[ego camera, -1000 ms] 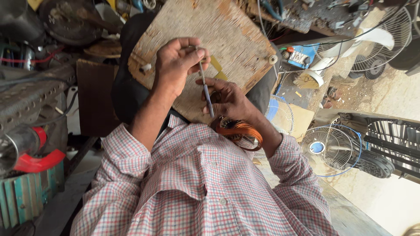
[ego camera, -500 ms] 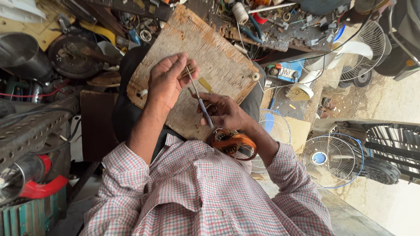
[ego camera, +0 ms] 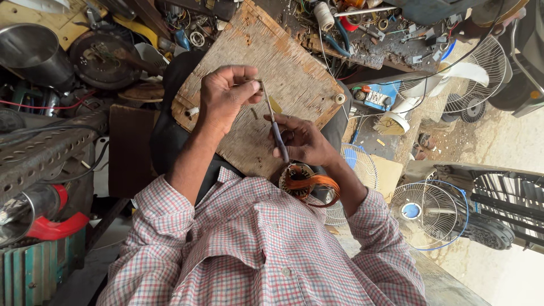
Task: The person winds copper wire around a motor stator core, using shears to cut the wire and applying insulating tape to secure the windings. The person repeatedly wraps, cuts, and tapes the wire while seated on the floor with a wooden board on their lap.
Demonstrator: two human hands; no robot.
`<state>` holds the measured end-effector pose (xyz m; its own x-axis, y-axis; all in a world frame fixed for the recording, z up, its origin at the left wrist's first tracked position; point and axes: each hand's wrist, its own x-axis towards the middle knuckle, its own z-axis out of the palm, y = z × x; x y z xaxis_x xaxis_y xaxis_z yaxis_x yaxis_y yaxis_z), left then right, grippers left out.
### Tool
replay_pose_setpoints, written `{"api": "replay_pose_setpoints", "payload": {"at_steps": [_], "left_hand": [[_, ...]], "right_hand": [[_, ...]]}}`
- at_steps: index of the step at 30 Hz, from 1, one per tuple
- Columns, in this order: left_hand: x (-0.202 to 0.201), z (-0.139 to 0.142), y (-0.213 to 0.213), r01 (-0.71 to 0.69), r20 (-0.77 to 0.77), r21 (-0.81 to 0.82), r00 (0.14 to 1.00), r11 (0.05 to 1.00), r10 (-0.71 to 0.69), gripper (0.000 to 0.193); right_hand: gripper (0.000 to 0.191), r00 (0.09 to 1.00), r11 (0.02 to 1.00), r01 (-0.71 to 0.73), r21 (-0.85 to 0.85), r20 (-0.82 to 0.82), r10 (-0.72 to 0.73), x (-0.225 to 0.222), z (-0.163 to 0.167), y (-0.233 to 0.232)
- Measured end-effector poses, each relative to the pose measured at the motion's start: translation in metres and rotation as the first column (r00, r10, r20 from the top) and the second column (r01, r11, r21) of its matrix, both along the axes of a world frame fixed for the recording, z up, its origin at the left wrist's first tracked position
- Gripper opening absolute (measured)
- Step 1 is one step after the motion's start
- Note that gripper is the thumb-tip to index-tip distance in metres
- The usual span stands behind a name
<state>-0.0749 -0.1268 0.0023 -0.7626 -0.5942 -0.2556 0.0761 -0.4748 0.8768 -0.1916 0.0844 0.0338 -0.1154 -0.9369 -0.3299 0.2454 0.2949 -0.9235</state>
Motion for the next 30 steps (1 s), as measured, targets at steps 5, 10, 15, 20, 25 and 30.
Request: {"api": "replay_pose_setpoints", "payload": {"at_steps": [5, 10, 15, 20, 25, 30], "left_hand": [[-0.005, 0.005, 0.008, -0.029, 0.030, -0.086, 0.999, 0.996, 0.032, 0.034], [-0.007, 0.001, 0.013, -0.065, 0.020, 0.007, 0.998, 0.998, 0.065, 0.043], [-0.008, 0.000, 0.014, -0.070, 0.024, 0.031, 0.997, 0.997, 0.070, 0.045], [-0.007, 0.000, 0.016, -0.046, -0.013, 0.092, 0.999, 0.995, 0.047, 0.044], [-0.006, 0.004, 0.014, 0.026, -0.061, 0.175, 0.998, 0.984, -0.015, 0.039], [-0.005, 0.014, 0.018, 0.081, -0.045, 0.145, 0.996, 0.986, -0.075, 0.041]], "right_hand": [[0.080, 0.998, 0.999, 0.014, -0.029, -0.063, -0.016, 0.005, -0.003, -0.005], [0.082, 0.992, 0.999, 0.042, -0.033, -0.115, -0.045, 0.007, -0.010, -0.006], [0.081, 0.995, 0.997, 0.051, -0.065, -0.084, -0.056, 0.008, -0.017, -0.004], [0.077, 0.995, 0.990, 0.099, -0.104, 0.000, -0.100, 0.013, -0.017, 0.002], [0.073, 0.991, 0.991, 0.097, -0.096, -0.084, -0.105, 0.012, -0.018, 0.010], [0.076, 0.984, 0.978, 0.142, -0.153, -0.084, -0.156, 0.009, -0.012, 0.006]]}}
